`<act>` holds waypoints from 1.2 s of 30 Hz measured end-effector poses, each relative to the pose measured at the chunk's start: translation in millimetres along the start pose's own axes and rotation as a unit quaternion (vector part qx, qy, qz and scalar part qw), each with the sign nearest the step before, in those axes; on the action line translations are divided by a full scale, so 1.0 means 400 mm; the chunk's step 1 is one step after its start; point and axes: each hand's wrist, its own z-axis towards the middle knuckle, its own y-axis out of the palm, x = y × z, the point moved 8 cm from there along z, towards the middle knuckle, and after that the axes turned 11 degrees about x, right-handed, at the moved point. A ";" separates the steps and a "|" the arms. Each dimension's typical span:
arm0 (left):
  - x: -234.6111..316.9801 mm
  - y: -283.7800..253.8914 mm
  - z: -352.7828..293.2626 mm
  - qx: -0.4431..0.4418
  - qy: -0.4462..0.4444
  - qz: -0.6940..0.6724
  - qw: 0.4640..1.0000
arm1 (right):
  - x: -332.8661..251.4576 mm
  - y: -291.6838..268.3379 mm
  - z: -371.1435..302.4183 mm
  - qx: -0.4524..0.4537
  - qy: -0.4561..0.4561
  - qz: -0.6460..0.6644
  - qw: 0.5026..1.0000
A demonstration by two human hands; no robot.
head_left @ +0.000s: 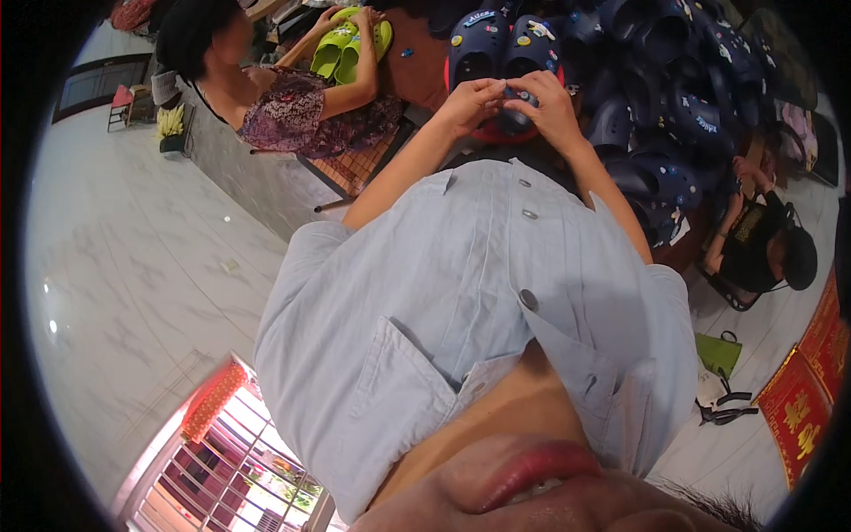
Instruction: Attach decorative accessories to rubber clogs.
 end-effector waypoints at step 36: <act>0.085 -0.068 0.133 0.204 0.221 0.314 0.901 | 0.284 0.207 0.265 -0.197 0.070 -0.040 0.977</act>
